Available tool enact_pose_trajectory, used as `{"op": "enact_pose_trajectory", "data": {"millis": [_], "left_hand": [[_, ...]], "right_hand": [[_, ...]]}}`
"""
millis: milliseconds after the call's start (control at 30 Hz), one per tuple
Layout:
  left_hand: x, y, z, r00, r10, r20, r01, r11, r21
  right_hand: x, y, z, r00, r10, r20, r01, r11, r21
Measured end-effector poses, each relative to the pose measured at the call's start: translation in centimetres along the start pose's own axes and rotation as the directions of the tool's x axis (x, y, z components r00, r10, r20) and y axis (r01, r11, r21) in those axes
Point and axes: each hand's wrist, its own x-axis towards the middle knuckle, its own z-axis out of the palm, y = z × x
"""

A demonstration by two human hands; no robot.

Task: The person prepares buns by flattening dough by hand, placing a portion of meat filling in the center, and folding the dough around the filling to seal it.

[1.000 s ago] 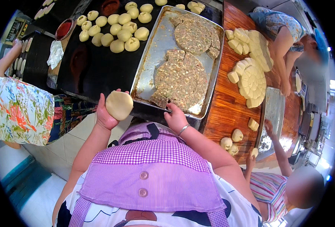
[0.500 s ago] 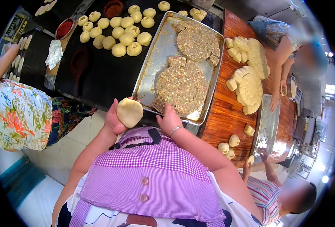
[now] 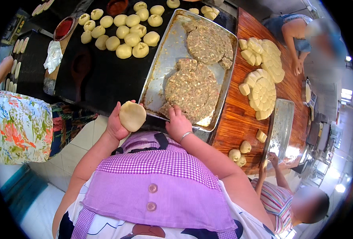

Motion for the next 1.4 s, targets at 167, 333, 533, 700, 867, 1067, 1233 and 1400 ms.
{"op": "enact_pose_trajectory", "data": {"millis": [167,333,533,700,867,1067,1233,1400], "left_hand": [[0.5,-0.2,0.5,0.999,-0.022,-0.028,0.021,1.0,-0.007],[1.3,0.0,1.4,0.999,-0.046,-0.029,0.046,0.999,0.018],[2.6,0.5,2.4,0.994,-0.095,-0.058,0.101,0.99,0.1],[3.9,1.1,2.5,0.984,-0.148,-0.095,0.161,0.976,0.146],[4.8,2.0,3.2,0.978,-0.177,-0.108,0.193,0.967,0.164],[5.5,3.1,3.5,0.971,-0.191,-0.146,0.216,0.959,0.183],[5.8,3.6,4.3,0.962,-0.21,-0.175,0.242,0.953,0.183],[6.6,3.2,4.9,0.949,-0.255,-0.185,0.294,0.928,0.229]], "right_hand": [[0.6,-0.2,0.3,0.999,0.053,0.015,-0.053,0.998,0.027],[1.3,-0.8,-0.4,0.983,0.148,0.112,-0.163,0.976,0.144],[2.5,-0.8,0.6,0.968,0.206,0.143,-0.232,0.952,0.199],[3.4,-2.1,-0.5,0.929,0.262,0.26,-0.297,0.949,0.104],[3.3,-1.6,-0.1,0.936,0.287,0.205,-0.328,0.921,0.211],[1.5,-1.0,0.0,0.952,0.3,-0.051,-0.266,0.901,0.342],[-2.0,1.1,0.1,0.913,0.409,0.012,-0.327,0.712,0.621],[-1.6,2.1,3.3,0.845,0.436,0.309,-0.524,0.563,0.64]]}}
